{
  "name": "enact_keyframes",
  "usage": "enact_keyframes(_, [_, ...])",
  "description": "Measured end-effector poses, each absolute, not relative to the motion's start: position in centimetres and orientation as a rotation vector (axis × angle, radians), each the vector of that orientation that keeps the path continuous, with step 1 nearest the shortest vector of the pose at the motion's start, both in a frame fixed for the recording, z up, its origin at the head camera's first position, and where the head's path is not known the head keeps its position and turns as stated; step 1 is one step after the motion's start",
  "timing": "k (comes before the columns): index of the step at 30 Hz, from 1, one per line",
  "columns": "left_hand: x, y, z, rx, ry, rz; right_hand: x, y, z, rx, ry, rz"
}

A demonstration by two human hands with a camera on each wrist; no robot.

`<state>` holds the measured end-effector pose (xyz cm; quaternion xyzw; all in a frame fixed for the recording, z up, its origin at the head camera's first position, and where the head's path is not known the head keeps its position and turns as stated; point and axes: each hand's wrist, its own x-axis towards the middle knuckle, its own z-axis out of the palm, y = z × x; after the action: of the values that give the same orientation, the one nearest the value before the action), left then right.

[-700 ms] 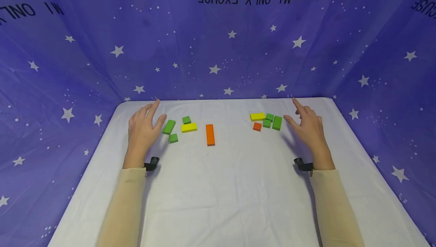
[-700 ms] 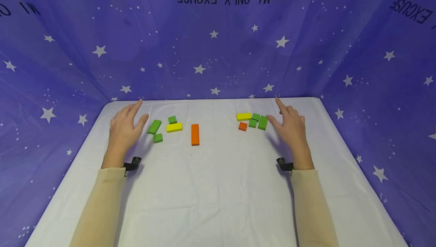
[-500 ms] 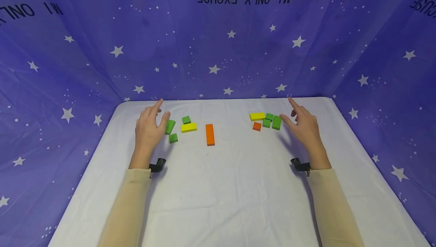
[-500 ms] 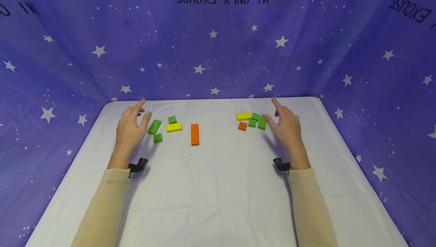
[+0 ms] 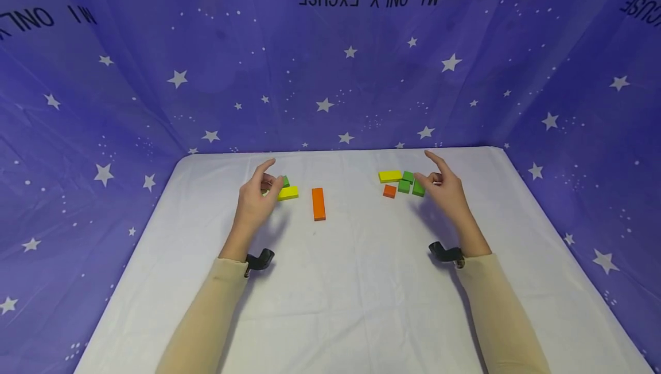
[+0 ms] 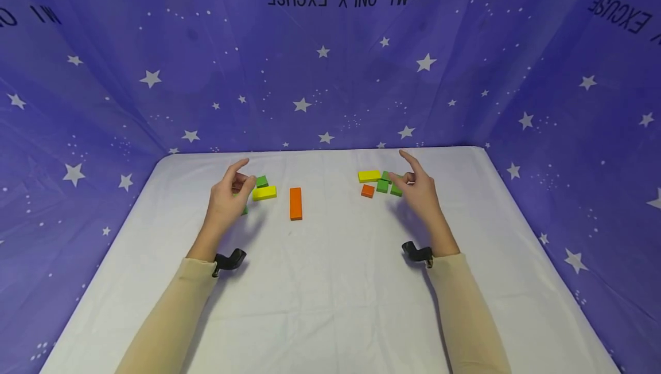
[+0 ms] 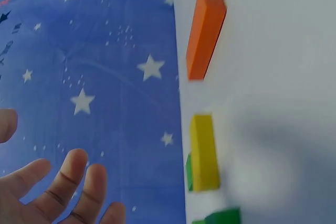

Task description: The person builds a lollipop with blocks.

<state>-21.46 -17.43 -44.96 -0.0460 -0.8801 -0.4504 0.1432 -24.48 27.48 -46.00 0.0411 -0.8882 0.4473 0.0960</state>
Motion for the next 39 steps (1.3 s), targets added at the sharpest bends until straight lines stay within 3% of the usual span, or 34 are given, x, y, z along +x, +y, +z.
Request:
enact_keyframes(9, [-21.3, -15.2, -46.7, -0.209, -2.586, -1.440, -24.6, 26.2, -47.0, 0.101, -2.628, 1.576])
enact_keyframes(26, [-21.1, -12.6, -50.1, -0.203, -2.609, -1.612, -25.0, 24.2, -49.5, -0.007, -2.736, 1.608])
enact_keyframes(39, [-21.5, -11.9, -51.8, -0.201, -2.660, -1.412, -25.1, 23.4, -50.9, -0.100, -2.851, 1.527])
